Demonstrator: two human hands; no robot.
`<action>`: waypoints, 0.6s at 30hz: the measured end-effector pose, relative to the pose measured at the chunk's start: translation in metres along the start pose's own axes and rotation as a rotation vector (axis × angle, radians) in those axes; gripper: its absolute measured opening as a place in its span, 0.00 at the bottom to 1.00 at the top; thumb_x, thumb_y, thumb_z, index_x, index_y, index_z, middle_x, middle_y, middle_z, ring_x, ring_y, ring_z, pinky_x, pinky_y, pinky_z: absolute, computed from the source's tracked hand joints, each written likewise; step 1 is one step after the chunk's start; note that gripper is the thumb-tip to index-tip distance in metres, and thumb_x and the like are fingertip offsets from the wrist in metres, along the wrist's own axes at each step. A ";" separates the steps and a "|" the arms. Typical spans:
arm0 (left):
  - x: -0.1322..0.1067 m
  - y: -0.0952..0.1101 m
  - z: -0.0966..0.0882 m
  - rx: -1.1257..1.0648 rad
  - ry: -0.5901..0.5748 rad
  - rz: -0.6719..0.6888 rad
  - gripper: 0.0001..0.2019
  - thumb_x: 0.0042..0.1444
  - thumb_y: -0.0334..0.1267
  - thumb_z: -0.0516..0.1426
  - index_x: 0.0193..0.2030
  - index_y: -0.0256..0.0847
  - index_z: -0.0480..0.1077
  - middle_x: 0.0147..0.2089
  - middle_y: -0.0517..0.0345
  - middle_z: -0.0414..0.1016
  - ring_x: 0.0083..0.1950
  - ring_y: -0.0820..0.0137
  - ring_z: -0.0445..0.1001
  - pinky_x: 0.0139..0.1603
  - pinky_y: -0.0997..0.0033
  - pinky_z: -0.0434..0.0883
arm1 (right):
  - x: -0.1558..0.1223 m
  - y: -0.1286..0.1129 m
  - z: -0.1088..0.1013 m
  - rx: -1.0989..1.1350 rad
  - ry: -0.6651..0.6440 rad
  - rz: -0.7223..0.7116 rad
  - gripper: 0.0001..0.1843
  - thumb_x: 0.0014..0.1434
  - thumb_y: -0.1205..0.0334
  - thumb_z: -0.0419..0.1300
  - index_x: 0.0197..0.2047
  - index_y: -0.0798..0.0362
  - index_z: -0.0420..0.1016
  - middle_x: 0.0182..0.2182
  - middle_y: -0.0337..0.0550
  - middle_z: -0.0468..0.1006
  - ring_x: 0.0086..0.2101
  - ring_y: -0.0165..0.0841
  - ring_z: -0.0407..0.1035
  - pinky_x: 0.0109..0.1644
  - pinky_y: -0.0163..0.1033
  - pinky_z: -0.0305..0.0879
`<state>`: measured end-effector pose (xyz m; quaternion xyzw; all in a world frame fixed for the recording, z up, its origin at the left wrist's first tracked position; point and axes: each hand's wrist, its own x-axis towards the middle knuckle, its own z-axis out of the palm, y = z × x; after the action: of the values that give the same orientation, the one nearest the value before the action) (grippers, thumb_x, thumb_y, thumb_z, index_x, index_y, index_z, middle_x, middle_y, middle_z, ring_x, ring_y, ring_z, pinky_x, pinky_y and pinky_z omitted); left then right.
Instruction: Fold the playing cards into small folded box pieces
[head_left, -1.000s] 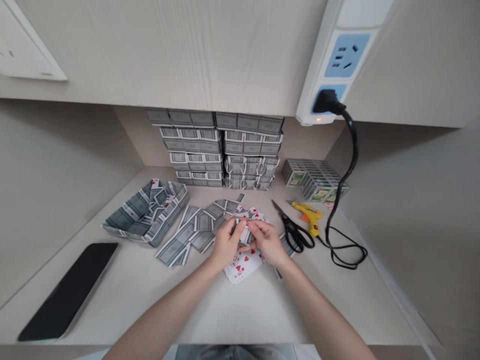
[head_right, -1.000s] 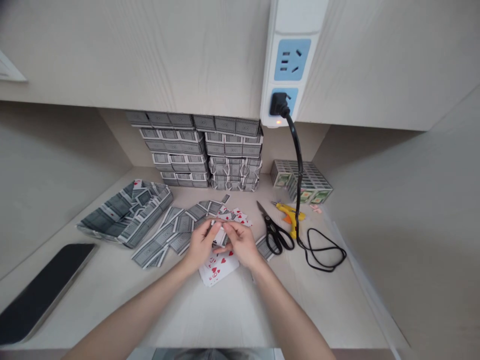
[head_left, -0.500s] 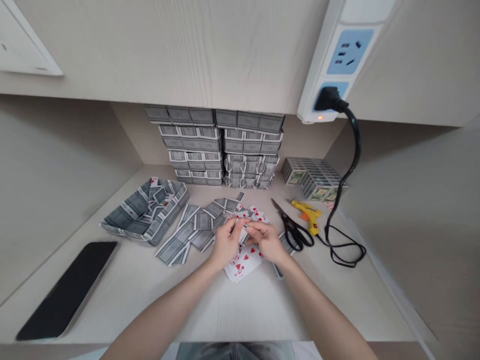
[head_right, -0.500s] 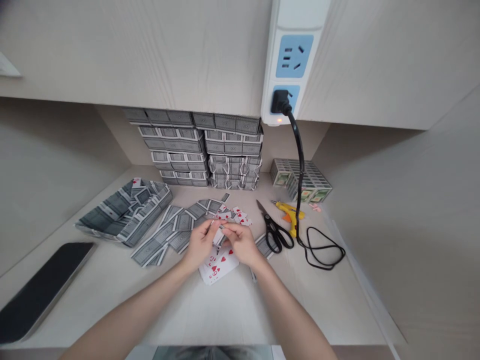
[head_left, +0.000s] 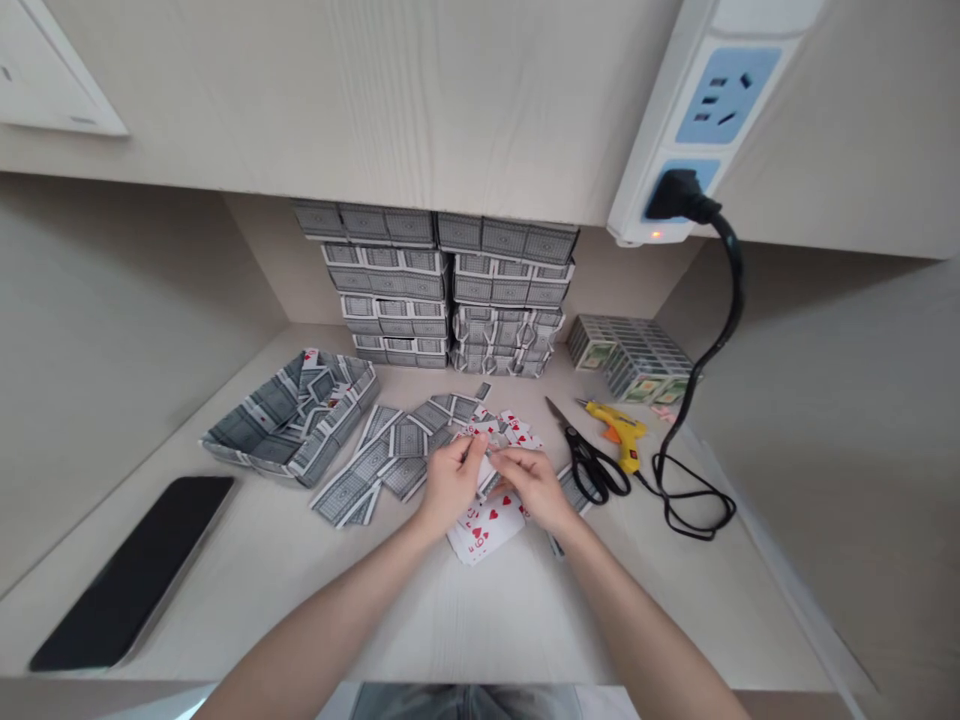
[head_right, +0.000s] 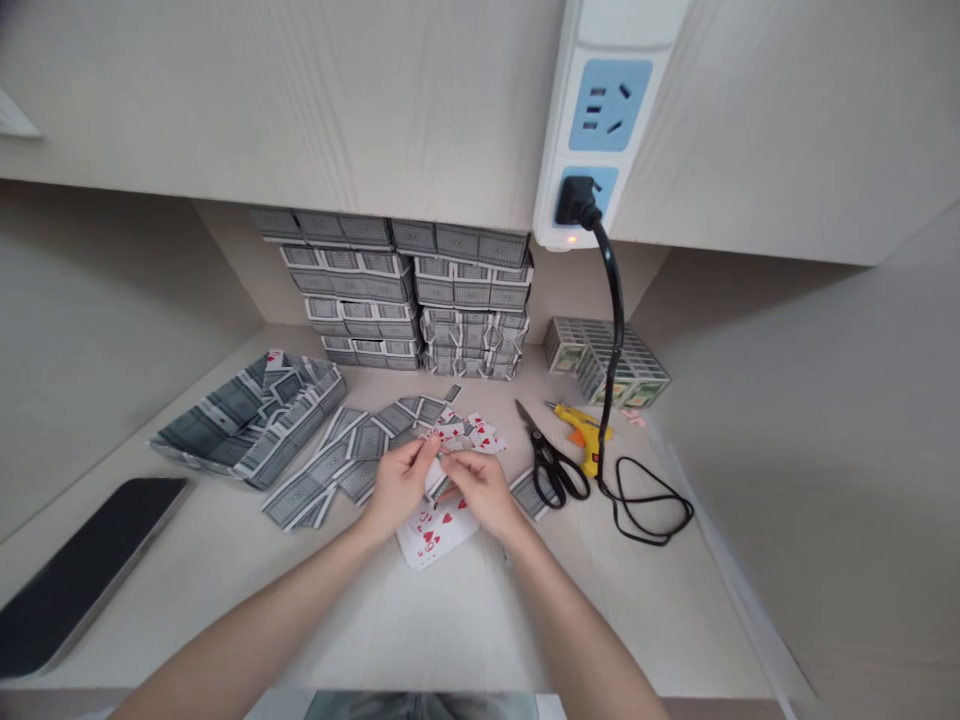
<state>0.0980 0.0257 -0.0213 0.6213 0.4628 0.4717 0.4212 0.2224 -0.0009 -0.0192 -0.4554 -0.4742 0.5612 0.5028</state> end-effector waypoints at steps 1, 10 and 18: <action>-0.001 0.000 0.000 0.055 0.008 0.023 0.18 0.54 0.47 0.52 0.19 0.38 0.67 0.15 0.65 0.59 0.20 0.76 0.58 0.22 0.76 0.55 | 0.001 0.001 -0.001 -0.023 0.015 0.005 0.16 0.49 0.51 0.60 0.20 0.54 0.71 0.16 0.35 0.68 0.18 0.29 0.65 0.23 0.35 0.65; -0.006 0.000 -0.002 0.520 -0.013 0.259 0.22 0.58 0.44 0.46 0.15 0.38 0.62 0.14 0.63 0.60 0.17 0.77 0.55 0.22 0.74 0.50 | 0.000 0.004 -0.005 -0.257 -0.075 -0.129 0.21 0.54 0.51 0.54 0.16 0.53 0.56 0.14 0.32 0.54 0.18 0.25 0.51 0.21 0.32 0.48; -0.004 0.000 -0.008 0.512 0.052 0.366 0.23 0.59 0.43 0.45 0.14 0.38 0.56 0.14 0.64 0.55 0.17 0.78 0.53 0.22 0.74 0.50 | 0.000 0.007 -0.003 -0.378 -0.119 -0.249 0.19 0.57 0.53 0.51 0.19 0.52 0.52 0.18 0.33 0.50 0.21 0.27 0.47 0.25 0.34 0.45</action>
<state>0.0896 0.0227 -0.0201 0.7678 0.4576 0.4235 0.1475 0.2245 -0.0011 -0.0264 -0.4456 -0.6520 0.4220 0.4452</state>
